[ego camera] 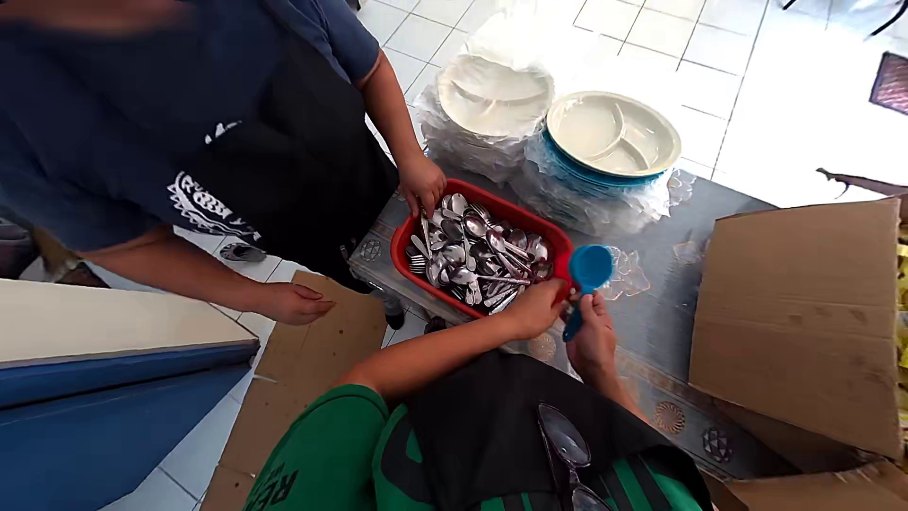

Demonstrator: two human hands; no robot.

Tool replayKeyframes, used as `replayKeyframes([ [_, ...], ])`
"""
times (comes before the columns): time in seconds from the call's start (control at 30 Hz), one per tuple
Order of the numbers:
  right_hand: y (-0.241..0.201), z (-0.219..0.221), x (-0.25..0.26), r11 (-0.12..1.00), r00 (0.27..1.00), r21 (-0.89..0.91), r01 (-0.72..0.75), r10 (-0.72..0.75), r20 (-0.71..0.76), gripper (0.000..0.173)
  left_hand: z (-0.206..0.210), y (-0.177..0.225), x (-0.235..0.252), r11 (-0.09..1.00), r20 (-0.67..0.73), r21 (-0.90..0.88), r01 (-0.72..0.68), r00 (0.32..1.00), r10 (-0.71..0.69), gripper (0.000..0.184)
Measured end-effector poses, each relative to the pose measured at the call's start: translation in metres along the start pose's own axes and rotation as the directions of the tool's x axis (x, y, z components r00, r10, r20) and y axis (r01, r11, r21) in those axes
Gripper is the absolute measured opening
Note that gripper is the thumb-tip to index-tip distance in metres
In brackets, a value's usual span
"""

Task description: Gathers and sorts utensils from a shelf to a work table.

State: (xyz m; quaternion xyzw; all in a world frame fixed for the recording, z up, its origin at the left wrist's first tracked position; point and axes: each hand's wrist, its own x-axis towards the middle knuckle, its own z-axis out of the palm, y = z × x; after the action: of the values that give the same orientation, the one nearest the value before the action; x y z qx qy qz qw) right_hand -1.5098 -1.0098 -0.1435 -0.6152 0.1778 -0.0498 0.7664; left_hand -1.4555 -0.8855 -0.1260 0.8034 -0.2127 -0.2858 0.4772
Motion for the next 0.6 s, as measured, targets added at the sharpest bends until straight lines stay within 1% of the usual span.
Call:
replayKeyframes([
  [0.03, 0.002, 0.009, -0.003, 1.0, 1.0, 0.011, -0.019, 0.019, 0.024, 0.027, 0.0, -0.005, -0.005, 0.996, 0.053, 0.052, -0.067, 0.997, 0.064, 0.043],
  [0.07, 0.002, 0.015, -0.003, 0.999, 0.999, 0.012, -0.033, 0.033, 0.021, 0.026, -0.002, -0.01, -0.011, 0.987, 0.111, 0.09, -0.135, 0.986, 0.125, 0.051],
  [0.13, -0.004, 0.02, 0.003, 0.999, 0.998, -0.002, -0.043, 0.043, -0.045, 0.02, -0.008, -0.022, -0.018, 0.947, 0.207, 0.133, -0.292, 0.943, 0.262, 0.073],
  [0.17, -0.008, 0.022, 0.007, 0.999, 0.996, -0.013, -0.034, 0.033, -0.08, 0.017, -0.013, -0.025, -0.02, 0.928, 0.253, 0.139, -0.347, 0.918, 0.305, 0.083],
  [0.23, -0.012, 0.025, 0.01, 0.999, 0.99, -0.039, 0.018, -0.023, -0.139, 0.013, -0.024, -0.026, -0.023, 0.907, 0.328, 0.139, -0.398, 0.883, 0.337, 0.088],
  [0.33, -0.015, 0.022, 0.016, 0.979, 0.959, -0.123, 0.16, -0.183, -0.216, 0.013, -0.037, -0.028, -0.025, 0.876, 0.387, 0.172, -0.451, 0.849, 0.361, 0.083],
  [0.4, -0.015, 0.01, 0.028, 0.934, 0.914, -0.238, 0.266, -0.323, -0.247, 0.017, -0.045, -0.029, -0.028, 0.876, 0.443, 0.163, -0.453, 0.827, 0.345, 0.072],
  [0.43, -0.015, 0.0, 0.035, 0.902, 0.891, -0.332, 0.274, -0.368, -0.265, 0.019, -0.05, -0.029, -0.031, 0.891, 0.461, 0.153, -0.428, 0.828, 0.319, 0.063],
  [0.47, -0.012, -0.012, 0.042, 0.861, 0.878, -0.45, 0.236, -0.388, -0.281, 0.022, -0.055, -0.03, -0.035, 0.911, 0.469, 0.139, -0.387, 0.836, 0.284, 0.054],
  [0.5, -0.006, -0.026, 0.05, 0.805, 0.875, -0.571, 0.163, -0.386, -0.294, 0.024, -0.06, -0.032, -0.038, 0.927, 0.468, 0.133, -0.351, 0.846, 0.253, 0.047],
  [0.53, 0.003, -0.039, 0.056, 0.733, 0.881, -0.675, 0.079, -0.368, -0.297, 0.026, -0.064, -0.037, -0.042, 0.939, 0.455, 0.126, -0.321, 0.86, 0.233, 0.043],
  [0.6, 0.023, -0.06, 0.063, 0.591, 0.914, -0.805, -0.05, -0.298, -0.275, 0.028, -0.071, -0.049, -0.048, 0.955, 0.398, 0.108, -0.276, 0.892, 0.213, 0.039],
])
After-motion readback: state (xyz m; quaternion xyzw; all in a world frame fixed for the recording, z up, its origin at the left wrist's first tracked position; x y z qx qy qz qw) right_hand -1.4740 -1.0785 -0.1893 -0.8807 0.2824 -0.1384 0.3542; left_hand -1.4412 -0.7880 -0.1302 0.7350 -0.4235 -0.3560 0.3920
